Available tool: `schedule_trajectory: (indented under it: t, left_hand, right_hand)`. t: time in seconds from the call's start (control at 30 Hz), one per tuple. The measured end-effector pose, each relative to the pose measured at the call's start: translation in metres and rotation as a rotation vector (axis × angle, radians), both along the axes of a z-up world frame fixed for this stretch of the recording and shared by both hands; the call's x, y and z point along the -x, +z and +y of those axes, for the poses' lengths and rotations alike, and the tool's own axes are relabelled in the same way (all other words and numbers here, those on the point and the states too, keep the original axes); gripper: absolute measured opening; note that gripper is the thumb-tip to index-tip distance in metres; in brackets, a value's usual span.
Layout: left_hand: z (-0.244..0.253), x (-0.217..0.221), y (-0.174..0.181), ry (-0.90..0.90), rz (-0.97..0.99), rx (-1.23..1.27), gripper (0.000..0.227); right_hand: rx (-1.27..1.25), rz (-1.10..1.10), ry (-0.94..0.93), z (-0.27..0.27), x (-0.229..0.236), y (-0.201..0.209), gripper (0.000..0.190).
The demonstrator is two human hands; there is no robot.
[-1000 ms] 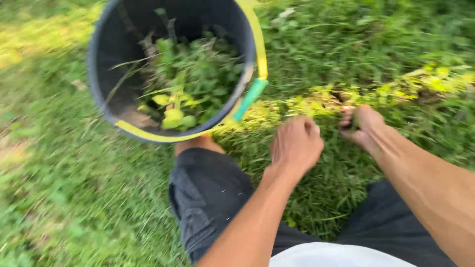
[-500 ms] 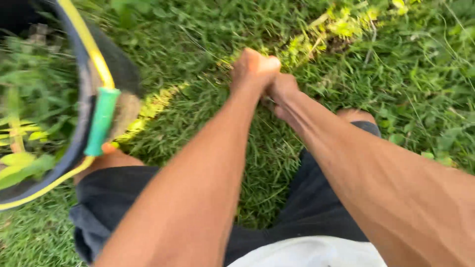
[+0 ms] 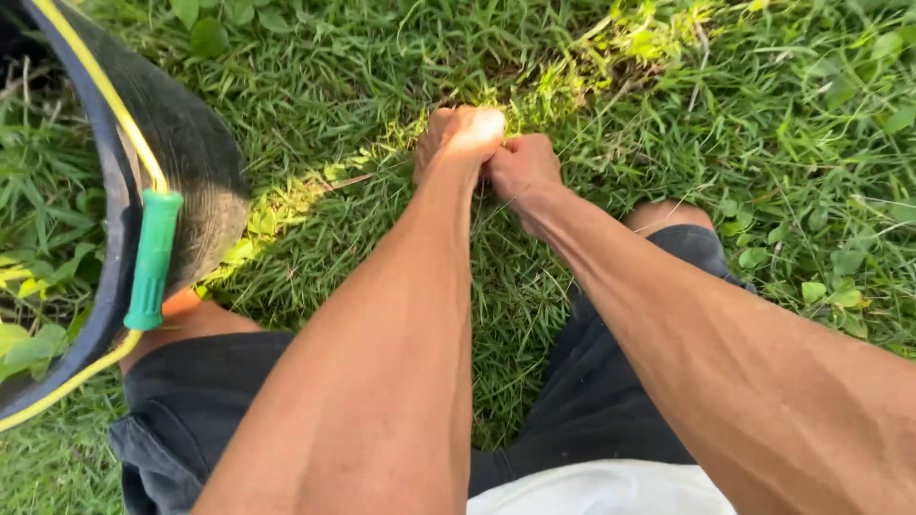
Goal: Pulling weeds from the grass and putting them into a black bucket.
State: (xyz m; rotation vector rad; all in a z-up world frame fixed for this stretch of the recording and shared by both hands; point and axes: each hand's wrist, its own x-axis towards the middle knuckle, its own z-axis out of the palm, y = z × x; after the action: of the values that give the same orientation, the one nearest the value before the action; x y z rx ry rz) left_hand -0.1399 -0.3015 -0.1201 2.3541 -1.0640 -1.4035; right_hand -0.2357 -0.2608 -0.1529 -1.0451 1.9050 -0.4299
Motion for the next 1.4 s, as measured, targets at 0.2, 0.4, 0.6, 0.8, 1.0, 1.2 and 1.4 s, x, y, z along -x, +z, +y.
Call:
schedule_trajectory:
  t: [0.2, 0.4, 0.6, 0.8, 1.0, 1.2, 1.4]
  left_hand:
    - [0.054, -0.017, 0.05, 0.017, -0.016, -0.067, 0.054]
    - [0.106, -0.054, 0.037, 0.118, -0.062, 0.104, 0.048]
    - [0.134, -0.073, 0.129, 0.324, 0.054, 0.346, 0.033]
    - [0.17, -0.089, 0.17, 0.525, 0.179, 0.511, 0.035]
    - [0.19, -0.102, 0.181, 0.733, 0.442, 0.619, 0.03]
    - [0.19, -0.118, 0.183, 0.855, 0.73, 0.604, 0.031]
    - [0.19, -0.138, 0.185, 1.004, 0.981, 0.635, 0.027]
  right_hand:
    - [0.248, 0.055, 0.157, 0.051, -0.001, -0.005, 0.04]
    - [0.157, -0.039, 0.471, 0.069, -0.013, 0.011, 0.032]
    - [0.536, -0.123, 0.62, 0.058, -0.042, 0.088, 0.027]
    - [0.326, -0.22, 0.429, 0.094, -0.078, 0.175, 0.034]
    - [0.257, -0.461, 0.633, 0.099, -0.092, 0.162, 0.038]
    - [0.379, -0.361, 0.593, 0.123, -0.118, 0.201, 0.028]
    - [0.178, -0.663, 0.343, 0.138, -0.146, 0.241, 0.025]
